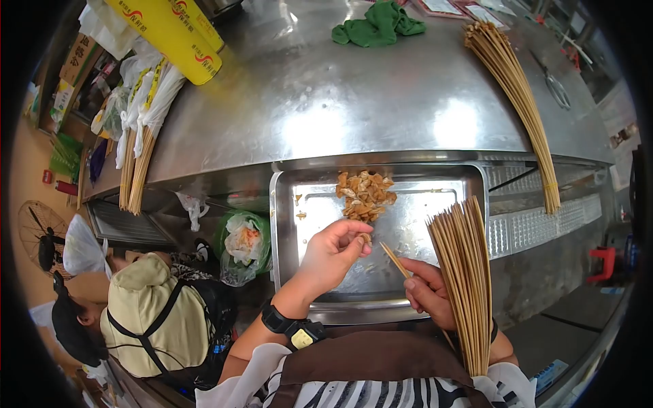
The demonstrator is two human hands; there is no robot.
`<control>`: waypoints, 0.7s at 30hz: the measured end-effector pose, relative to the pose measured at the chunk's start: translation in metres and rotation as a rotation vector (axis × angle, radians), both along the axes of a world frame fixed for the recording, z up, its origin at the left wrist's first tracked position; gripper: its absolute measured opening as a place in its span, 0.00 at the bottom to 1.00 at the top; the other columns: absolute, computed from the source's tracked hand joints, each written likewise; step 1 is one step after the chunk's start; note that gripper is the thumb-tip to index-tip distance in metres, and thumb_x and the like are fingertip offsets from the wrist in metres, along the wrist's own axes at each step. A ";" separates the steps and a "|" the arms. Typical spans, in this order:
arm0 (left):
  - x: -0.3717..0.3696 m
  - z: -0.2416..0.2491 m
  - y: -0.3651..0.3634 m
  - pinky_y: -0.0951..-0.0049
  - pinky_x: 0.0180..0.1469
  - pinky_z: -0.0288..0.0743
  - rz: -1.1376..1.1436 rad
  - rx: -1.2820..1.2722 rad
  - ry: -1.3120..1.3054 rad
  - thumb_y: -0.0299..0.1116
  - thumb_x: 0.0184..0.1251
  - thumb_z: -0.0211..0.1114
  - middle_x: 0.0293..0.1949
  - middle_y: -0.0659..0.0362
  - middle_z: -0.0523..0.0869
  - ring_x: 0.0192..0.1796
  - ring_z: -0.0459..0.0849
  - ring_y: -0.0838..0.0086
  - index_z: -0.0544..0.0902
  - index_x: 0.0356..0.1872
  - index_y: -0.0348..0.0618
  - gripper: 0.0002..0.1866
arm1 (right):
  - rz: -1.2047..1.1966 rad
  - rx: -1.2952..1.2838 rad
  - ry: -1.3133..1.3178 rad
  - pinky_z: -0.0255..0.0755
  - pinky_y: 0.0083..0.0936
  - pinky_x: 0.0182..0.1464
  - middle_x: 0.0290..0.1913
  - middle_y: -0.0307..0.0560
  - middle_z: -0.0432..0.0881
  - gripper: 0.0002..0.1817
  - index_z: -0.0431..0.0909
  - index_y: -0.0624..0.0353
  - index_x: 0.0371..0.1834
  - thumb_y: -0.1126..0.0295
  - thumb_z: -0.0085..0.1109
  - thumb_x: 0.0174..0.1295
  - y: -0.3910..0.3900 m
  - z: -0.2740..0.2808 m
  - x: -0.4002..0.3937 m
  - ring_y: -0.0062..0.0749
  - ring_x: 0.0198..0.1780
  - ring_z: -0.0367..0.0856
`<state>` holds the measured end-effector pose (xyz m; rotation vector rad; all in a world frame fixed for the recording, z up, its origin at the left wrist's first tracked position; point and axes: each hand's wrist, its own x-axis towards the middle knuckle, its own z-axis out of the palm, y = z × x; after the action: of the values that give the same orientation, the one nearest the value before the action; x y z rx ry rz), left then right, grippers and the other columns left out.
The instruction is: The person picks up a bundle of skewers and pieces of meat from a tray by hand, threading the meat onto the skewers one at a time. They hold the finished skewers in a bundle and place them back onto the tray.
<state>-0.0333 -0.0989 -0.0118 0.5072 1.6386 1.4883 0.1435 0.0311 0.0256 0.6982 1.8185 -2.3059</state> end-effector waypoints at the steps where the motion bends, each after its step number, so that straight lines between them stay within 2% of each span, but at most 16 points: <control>1: -0.001 -0.002 -0.001 0.80 0.41 0.76 -0.031 0.019 -0.004 0.22 0.67 0.55 0.33 0.60 0.82 0.36 0.81 0.78 0.75 0.49 0.35 0.11 | 0.009 0.013 0.032 0.64 0.14 0.32 0.27 0.35 0.68 0.22 0.62 0.62 0.65 0.69 0.45 0.69 -0.001 -0.003 0.001 0.16 0.29 0.66; 3: 0.001 -0.003 0.001 0.79 0.41 0.77 -0.064 0.040 -0.007 0.22 0.66 0.56 0.33 0.60 0.81 0.36 0.81 0.78 0.75 0.49 0.35 0.11 | 0.016 0.018 0.036 0.63 0.14 0.33 0.28 0.35 0.68 0.22 0.62 0.61 0.66 0.69 0.45 0.69 -0.001 -0.004 0.002 0.16 0.30 0.66; 5: 0.005 0.000 0.005 0.79 0.41 0.76 0.040 0.144 -0.131 0.24 0.66 0.57 0.34 0.61 0.82 0.36 0.81 0.80 0.75 0.49 0.36 0.11 | -0.004 0.000 0.034 0.63 0.14 0.33 0.28 0.34 0.68 0.22 0.62 0.61 0.66 0.69 0.45 0.69 -0.003 -0.007 0.003 0.16 0.30 0.65; 9: 0.004 0.000 0.005 0.79 0.41 0.76 0.058 0.151 -0.165 0.23 0.66 0.57 0.35 0.60 0.82 0.36 0.80 0.80 0.76 0.47 0.36 0.10 | -0.042 -0.047 0.077 0.63 0.14 0.33 0.29 0.33 0.68 0.22 0.62 0.61 0.66 0.69 0.45 0.69 -0.005 -0.009 0.003 0.15 0.30 0.64; 12: 0.005 0.000 0.004 0.79 0.40 0.76 0.010 0.111 -0.125 0.23 0.65 0.58 0.31 0.61 0.82 0.36 0.81 0.79 0.77 0.44 0.35 0.08 | -0.005 -0.012 0.063 0.62 0.13 0.32 0.29 0.33 0.67 0.22 0.62 0.60 0.66 0.69 0.45 0.69 -0.003 -0.009 0.002 0.15 0.29 0.64; 14: 0.006 0.003 0.005 0.80 0.40 0.76 0.012 0.107 -0.116 0.24 0.66 0.58 0.31 0.60 0.82 0.36 0.80 0.80 0.77 0.44 0.35 0.08 | 0.078 0.086 0.054 0.60 0.13 0.29 0.23 0.34 0.65 0.23 0.57 0.58 0.69 0.71 0.40 0.71 -0.001 -0.008 0.001 0.15 0.25 0.61; 17: 0.008 0.001 0.005 0.80 0.41 0.75 0.045 0.099 -0.091 0.26 0.67 0.57 0.31 0.60 0.82 0.36 0.80 0.80 0.77 0.45 0.35 0.08 | 0.083 0.152 0.018 0.60 0.12 0.29 0.24 0.33 0.66 0.23 0.58 0.58 0.68 0.69 0.41 0.71 0.001 -0.011 0.001 0.15 0.25 0.61; 18: 0.008 -0.003 0.003 0.80 0.41 0.74 0.047 0.075 -0.076 0.27 0.68 0.56 0.33 0.61 0.81 0.36 0.80 0.80 0.76 0.45 0.36 0.08 | 0.118 0.229 -0.038 0.60 0.13 0.29 0.25 0.32 0.66 0.24 0.59 0.59 0.68 0.64 0.43 0.70 0.003 -0.017 0.003 0.14 0.26 0.62; 19: 0.009 -0.007 0.000 0.80 0.42 0.74 0.036 0.069 -0.049 0.28 0.69 0.54 0.36 0.62 0.81 0.36 0.80 0.81 0.76 0.46 0.37 0.09 | 0.004 0.204 -0.101 0.62 0.17 0.29 0.28 0.35 0.69 0.21 0.68 0.59 0.62 0.67 0.50 0.66 -0.003 -0.022 0.006 0.17 0.27 0.64; 20: 0.008 -0.007 -0.001 0.81 0.40 0.74 0.029 0.041 -0.014 0.29 0.69 0.54 0.35 0.62 0.80 0.35 0.79 0.81 0.76 0.46 0.37 0.09 | 0.067 0.212 -0.073 0.62 0.14 0.29 0.27 0.31 0.68 0.26 0.60 0.58 0.67 0.59 0.45 0.69 -0.001 -0.023 0.006 0.15 0.27 0.65; 21: 0.008 -0.009 -0.002 0.81 0.39 0.73 0.018 0.029 0.028 0.29 0.70 0.54 0.35 0.62 0.80 0.34 0.78 0.82 0.76 0.46 0.37 0.09 | 0.125 0.410 0.028 0.63 0.14 0.30 0.27 0.31 0.69 0.25 0.61 0.57 0.67 0.59 0.46 0.69 0.002 -0.046 0.014 0.16 0.28 0.66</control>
<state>-0.0252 -0.1005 -0.0212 0.5331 1.6494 1.5259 0.1571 0.0333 -0.0208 0.5784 2.3044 -1.8925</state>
